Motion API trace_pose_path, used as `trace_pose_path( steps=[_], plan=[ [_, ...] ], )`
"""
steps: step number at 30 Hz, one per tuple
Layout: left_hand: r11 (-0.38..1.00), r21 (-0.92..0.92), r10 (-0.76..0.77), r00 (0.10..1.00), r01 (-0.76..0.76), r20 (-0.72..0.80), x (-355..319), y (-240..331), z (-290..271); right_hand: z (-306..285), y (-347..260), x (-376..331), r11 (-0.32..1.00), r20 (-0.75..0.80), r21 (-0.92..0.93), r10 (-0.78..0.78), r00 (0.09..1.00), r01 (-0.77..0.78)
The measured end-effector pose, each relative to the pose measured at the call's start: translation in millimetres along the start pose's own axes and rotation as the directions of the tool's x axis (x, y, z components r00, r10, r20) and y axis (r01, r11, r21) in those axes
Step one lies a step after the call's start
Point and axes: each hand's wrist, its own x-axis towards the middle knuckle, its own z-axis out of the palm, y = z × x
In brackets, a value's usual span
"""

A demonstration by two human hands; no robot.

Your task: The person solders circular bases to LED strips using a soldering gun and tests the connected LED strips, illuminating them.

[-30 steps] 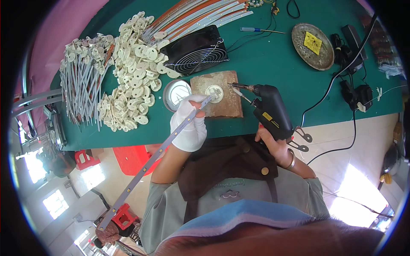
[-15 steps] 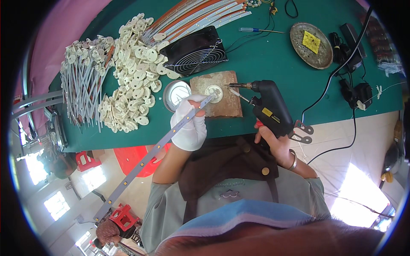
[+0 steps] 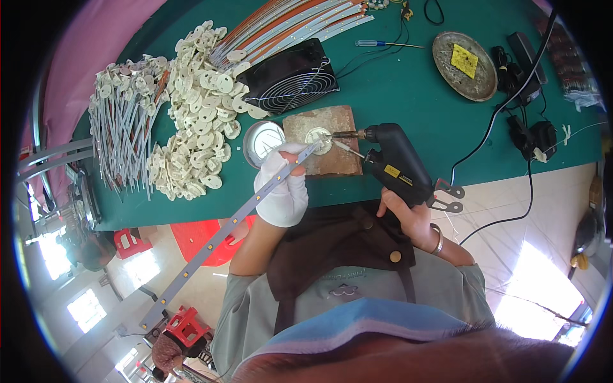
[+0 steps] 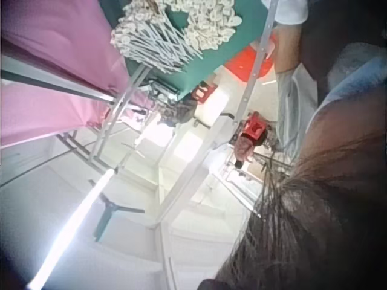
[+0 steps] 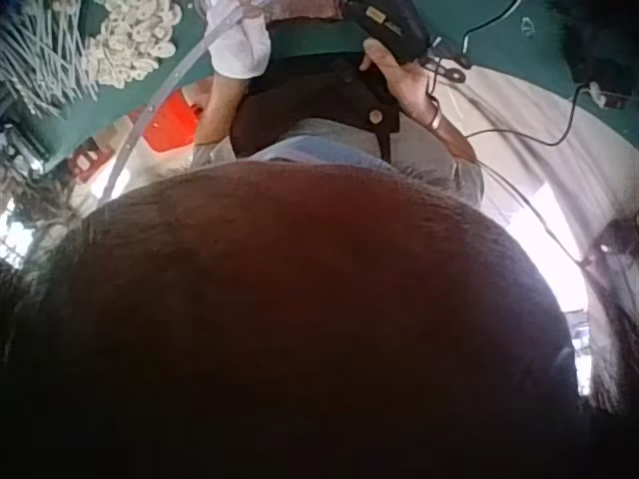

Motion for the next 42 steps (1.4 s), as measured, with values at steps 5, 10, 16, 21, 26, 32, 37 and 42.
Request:
trace_pose_path(
  steps=[5, 10, 16, 21, 26, 32, 37, 42],
  plan=[
    [0.998, -0.017, 0.052, 0.996, -0.053, -0.069, 3.3, 5.0, 3.7, 4.0, -3.6, 1.0, 0.999, -0.029, 0.046, 0.026, 0.999, -0.024],
    [0.993, -0.103, 0.04, 0.993, -0.052, -0.111, 1.0, 2.4, 5.7, 5.2, -6.1, 2.1, 0.998, -0.01, 0.058, -0.003, 1.0, 0.004],
    [0.996, 0.017, -0.086, 0.996, 0.087, -0.03, 7.0, 15.5, -3.1, 1.6, -4.5, 2.0, 0.998, 0.005, -0.029, 0.047, 0.999, -0.047],
    [0.984, 0.121, -0.137, 0.99, 0.132, 0.032, 7.6, 19.6, -6.4, 4.9, -11.7, 3.8, 0.999, -0.02, -0.006, 0.051, 0.998, -0.051],
    [0.987, 0.135, -0.091, 0.996, 0.092, -0.014, 5.1, 23.3, -8.8, 7.1, -19.1, 5.9, 0.998, 0.003, 0.049, 0.046, 0.999, -0.046],
    [0.987, 0.112, -0.12, 0.992, 0.115, 0.041, 14.1, 22.6, -4.8, 4.8, -17.4, 8.2, 0.993, -0.026, 0.104, 0.061, 0.998, -0.058],
    [0.986, 0.102, -0.131, 0.991, 0.131, -0.002, 6.9, 22.6, -6.0, 3.1, -18.0, 9.5, 0.996, 0.007, 0.081, 0.046, 0.999, -0.046],
    [0.985, 0.111, -0.131, 0.991, 0.131, -0.001, 9.5, 25.1, -7.3, -1.5, -11.8, 9.2, 0.993, -0.024, 0.113, 0.048, 0.999, -0.045]
  ],
)
